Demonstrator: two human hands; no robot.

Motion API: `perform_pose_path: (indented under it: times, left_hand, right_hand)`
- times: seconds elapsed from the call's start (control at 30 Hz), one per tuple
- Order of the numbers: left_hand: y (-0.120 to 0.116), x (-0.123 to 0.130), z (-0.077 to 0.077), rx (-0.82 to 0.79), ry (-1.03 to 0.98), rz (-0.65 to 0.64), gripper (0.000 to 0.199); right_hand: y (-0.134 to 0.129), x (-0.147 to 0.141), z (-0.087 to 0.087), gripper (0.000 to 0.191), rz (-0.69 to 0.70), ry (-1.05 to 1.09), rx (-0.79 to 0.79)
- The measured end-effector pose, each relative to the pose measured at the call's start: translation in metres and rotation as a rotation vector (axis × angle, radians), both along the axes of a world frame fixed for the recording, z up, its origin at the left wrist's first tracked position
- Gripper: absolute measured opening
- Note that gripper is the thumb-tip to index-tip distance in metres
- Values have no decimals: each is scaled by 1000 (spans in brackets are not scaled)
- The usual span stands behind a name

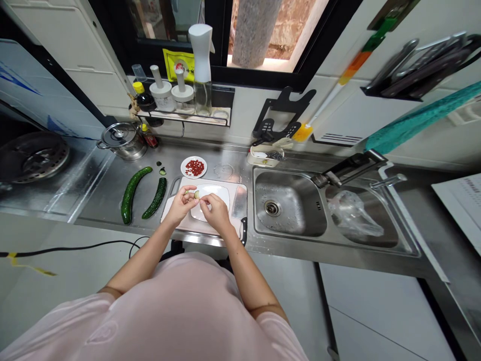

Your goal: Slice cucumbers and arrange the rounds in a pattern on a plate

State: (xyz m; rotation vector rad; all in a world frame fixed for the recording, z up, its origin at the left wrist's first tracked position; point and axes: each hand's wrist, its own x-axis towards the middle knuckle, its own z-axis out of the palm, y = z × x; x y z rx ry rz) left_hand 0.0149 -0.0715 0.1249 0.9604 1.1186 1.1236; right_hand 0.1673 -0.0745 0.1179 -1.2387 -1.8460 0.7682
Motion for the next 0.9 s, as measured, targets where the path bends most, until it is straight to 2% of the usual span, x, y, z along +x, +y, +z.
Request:
perform_pose_path:
  times: [0.23,0.4,0.5,0.6,0.73,0.83,0.9]
  left_hand:
    - [1,2,1,80,54,-7,44]
    - [4,5,-8,79,66,3,44]
    - [9,8,-19,71,73,1,43]
    - [19,11,-38,59,75,-6,42]
    - [38,15,-77,-8,83,-12,40]
    - [53,18,-106,-44,169,6,38]
    - [61,20,-121,-58,269,15,38]
  right_hand:
    - [3,0,-6,18,-21,58,-35]
    - [7,1,-12,17,-29,66,-59]
    - [10,4,-21,18,-39,72,-120]
    - [18,8,-38,19,-54,75,-203]
    - [34,14,-66,21,-99,-38,-292]
    - [45,15,-85,21,-109,-128,-336]
    - [52,14,-94,20,-130,-203,-379]
